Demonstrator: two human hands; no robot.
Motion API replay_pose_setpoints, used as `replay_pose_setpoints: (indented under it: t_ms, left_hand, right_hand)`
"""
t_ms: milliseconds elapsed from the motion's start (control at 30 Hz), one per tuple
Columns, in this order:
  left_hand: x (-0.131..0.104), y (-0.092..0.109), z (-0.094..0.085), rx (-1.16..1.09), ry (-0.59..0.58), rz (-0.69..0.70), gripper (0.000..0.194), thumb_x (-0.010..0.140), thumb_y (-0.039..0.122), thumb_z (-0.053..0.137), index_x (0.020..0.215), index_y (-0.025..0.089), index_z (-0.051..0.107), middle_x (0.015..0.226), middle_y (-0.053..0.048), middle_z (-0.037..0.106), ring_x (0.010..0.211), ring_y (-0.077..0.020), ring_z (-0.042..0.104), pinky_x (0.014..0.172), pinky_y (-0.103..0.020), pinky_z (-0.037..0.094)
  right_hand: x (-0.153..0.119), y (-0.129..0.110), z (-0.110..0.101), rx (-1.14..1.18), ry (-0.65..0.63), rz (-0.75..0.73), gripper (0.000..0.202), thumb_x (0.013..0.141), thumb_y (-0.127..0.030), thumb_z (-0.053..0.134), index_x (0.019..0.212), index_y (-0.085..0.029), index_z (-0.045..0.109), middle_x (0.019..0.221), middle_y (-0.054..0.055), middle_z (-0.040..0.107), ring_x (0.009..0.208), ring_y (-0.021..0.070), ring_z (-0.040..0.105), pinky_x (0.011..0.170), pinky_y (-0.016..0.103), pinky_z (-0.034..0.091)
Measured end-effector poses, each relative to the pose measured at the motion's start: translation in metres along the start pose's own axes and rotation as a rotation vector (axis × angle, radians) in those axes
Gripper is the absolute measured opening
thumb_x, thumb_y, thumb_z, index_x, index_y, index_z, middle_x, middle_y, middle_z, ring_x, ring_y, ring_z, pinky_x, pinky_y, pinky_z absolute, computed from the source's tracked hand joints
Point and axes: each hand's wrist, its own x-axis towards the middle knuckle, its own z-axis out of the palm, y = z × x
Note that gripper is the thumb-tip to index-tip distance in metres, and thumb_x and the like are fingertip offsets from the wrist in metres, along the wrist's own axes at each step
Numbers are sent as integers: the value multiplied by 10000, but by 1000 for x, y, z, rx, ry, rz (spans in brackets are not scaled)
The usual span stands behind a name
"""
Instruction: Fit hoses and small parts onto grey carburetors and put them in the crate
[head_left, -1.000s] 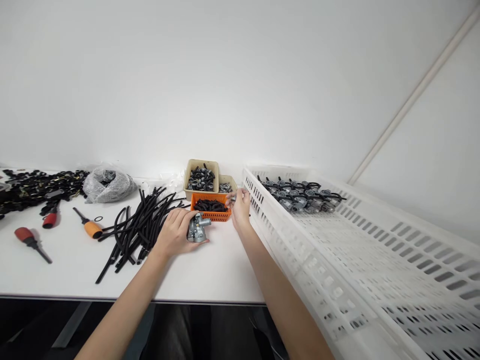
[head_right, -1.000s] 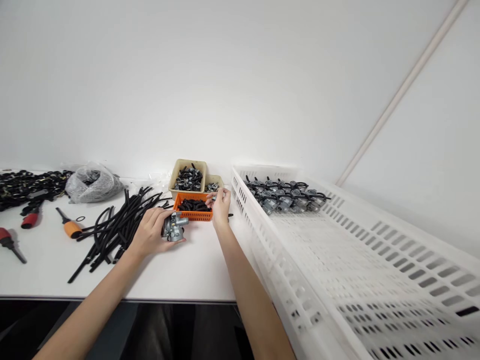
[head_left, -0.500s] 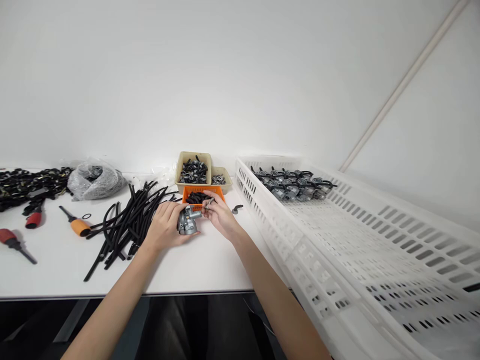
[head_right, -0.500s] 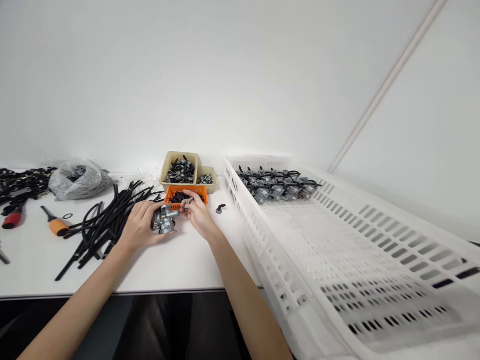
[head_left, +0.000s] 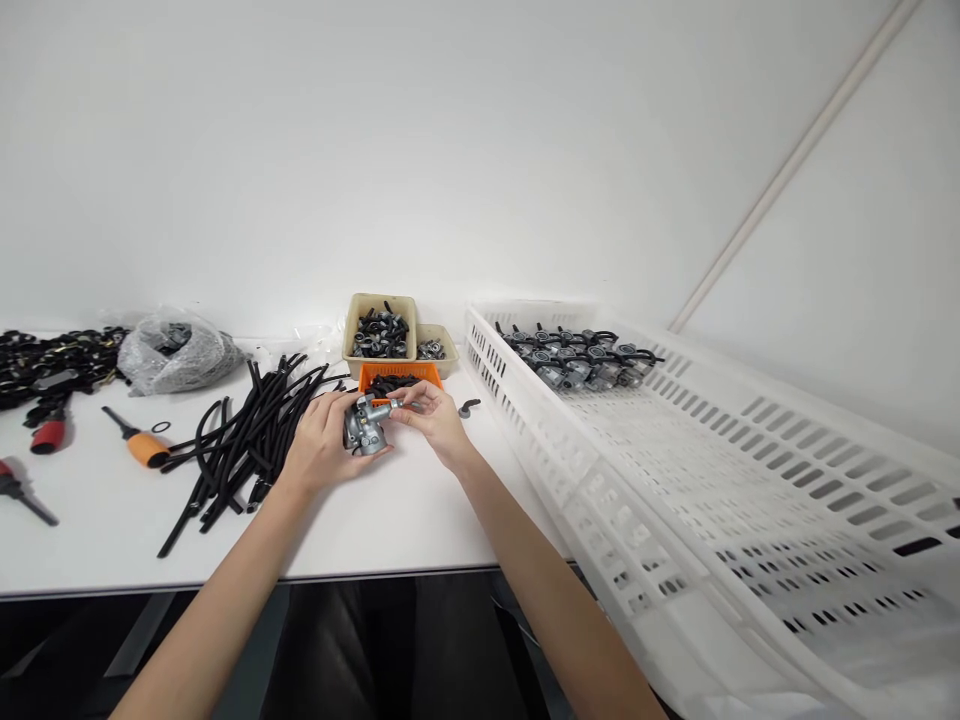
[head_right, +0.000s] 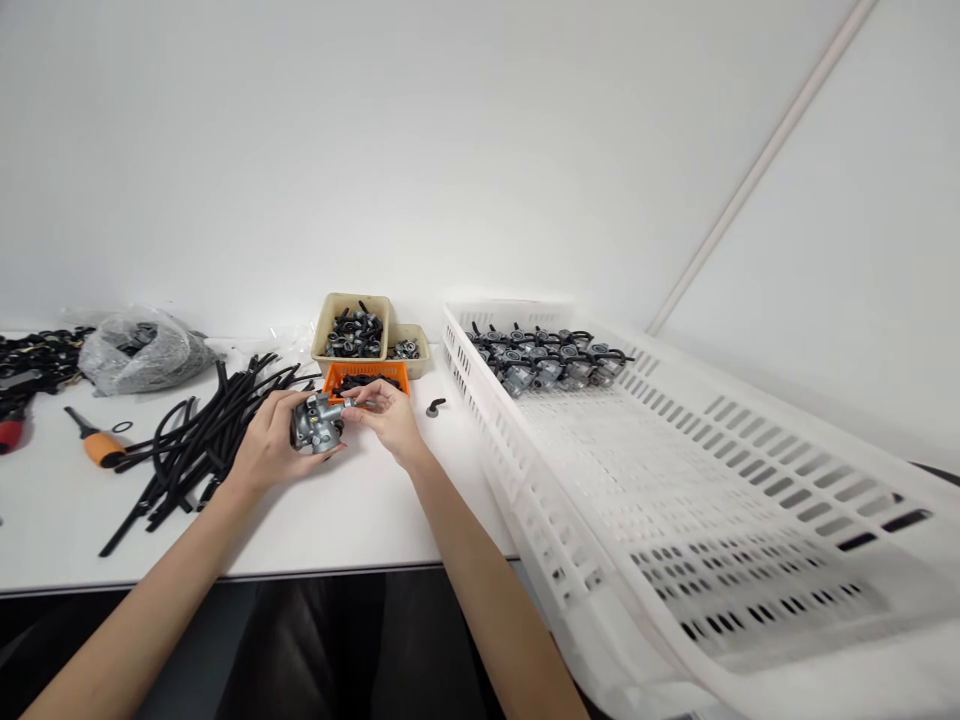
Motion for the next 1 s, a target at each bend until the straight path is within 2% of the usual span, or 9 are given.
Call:
replay_pose_setpoints:
  t_ms: [233,567,1000]
  left_hand:
    - [0,-1,-1,20,15,50,754,658,502,740,1236,118,446,1009,-157,625,959,-289,604,854,-417,509]
    - [-1,-1,-1,13,7,42,707,669,508,720,1216,139,466,996,-144,645,932,-281,621,819,-401,508]
    - [1,0,-2,84,9,82,689,671,543,704,1178,140,472,957,-130,655,873,-277,615,807,-415,447]
  right_hand:
    - [-1,-6,-4,-72,-98,49,326,588,-251,812,894,-188,719,963,58,724,920,207,671,917,392,507]
    - [3,4,-9,-91,-87,48,312,537,-213,825,836,-183,740,922,57,738,903,221,679,909,410,521]
    - [3,4,-9,-108,-94,51,291,531,-156,807,811,-180,733,909,50,739,900,214,682,922,414,513]
